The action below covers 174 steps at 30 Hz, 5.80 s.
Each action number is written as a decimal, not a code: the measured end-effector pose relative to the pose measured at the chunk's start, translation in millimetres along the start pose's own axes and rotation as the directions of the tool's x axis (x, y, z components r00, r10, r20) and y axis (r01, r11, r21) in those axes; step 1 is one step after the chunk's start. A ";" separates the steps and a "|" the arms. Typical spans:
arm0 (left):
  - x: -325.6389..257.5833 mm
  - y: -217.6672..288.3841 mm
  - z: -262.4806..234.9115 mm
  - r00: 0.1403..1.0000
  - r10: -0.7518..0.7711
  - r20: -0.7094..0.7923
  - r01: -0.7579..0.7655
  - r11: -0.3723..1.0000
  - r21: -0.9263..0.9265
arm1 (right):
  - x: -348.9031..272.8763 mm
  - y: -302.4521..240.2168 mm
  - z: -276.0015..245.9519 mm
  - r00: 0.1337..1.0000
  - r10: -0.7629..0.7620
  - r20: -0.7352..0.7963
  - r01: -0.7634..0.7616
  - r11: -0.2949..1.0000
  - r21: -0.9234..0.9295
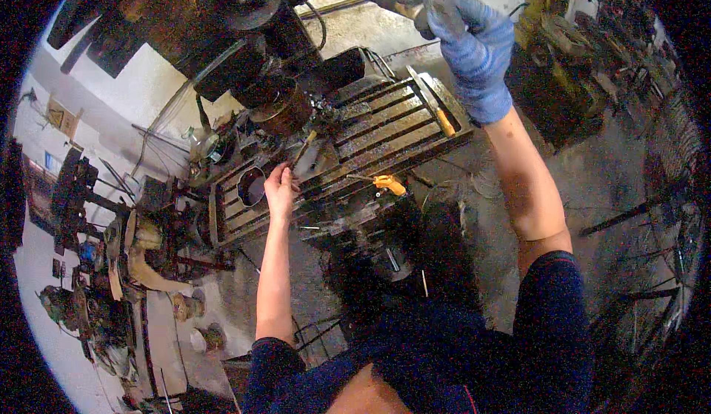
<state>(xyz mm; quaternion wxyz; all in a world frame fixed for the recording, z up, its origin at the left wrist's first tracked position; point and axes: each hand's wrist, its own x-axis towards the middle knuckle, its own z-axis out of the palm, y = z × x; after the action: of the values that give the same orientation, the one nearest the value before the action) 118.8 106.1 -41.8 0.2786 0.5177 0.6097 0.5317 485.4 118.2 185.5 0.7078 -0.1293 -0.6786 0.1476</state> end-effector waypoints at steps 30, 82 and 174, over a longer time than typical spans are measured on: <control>-28.8 -9.0 -106.0 0.870 0.415 -0.265 -0.133 0.717 0.685 | -58.3 26.8 -15.8 0.954 0.298 -0.011 -0.222 0.687 -0.692; -173.9 -57.1 -102.3 0.950 -0.305 0.062 0.301 0.952 0.062 | -149.5 74.7 83.4 0.222 0.909 0.353 -0.082 0.378 -0.922; -109.9 1.8 -45.9 0.913 -0.386 0.132 0.403 0.802 -0.440 | -182.1 131.1 51.0 0.343 0.693 0.634 -0.391 0.719 -0.575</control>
<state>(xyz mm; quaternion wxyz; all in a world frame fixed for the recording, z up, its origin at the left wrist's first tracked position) 112.5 -12.6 -50.5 0.5078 0.3084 0.5561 0.5812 423.6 168.3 -30.4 0.1833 -0.3800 -0.8531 0.3069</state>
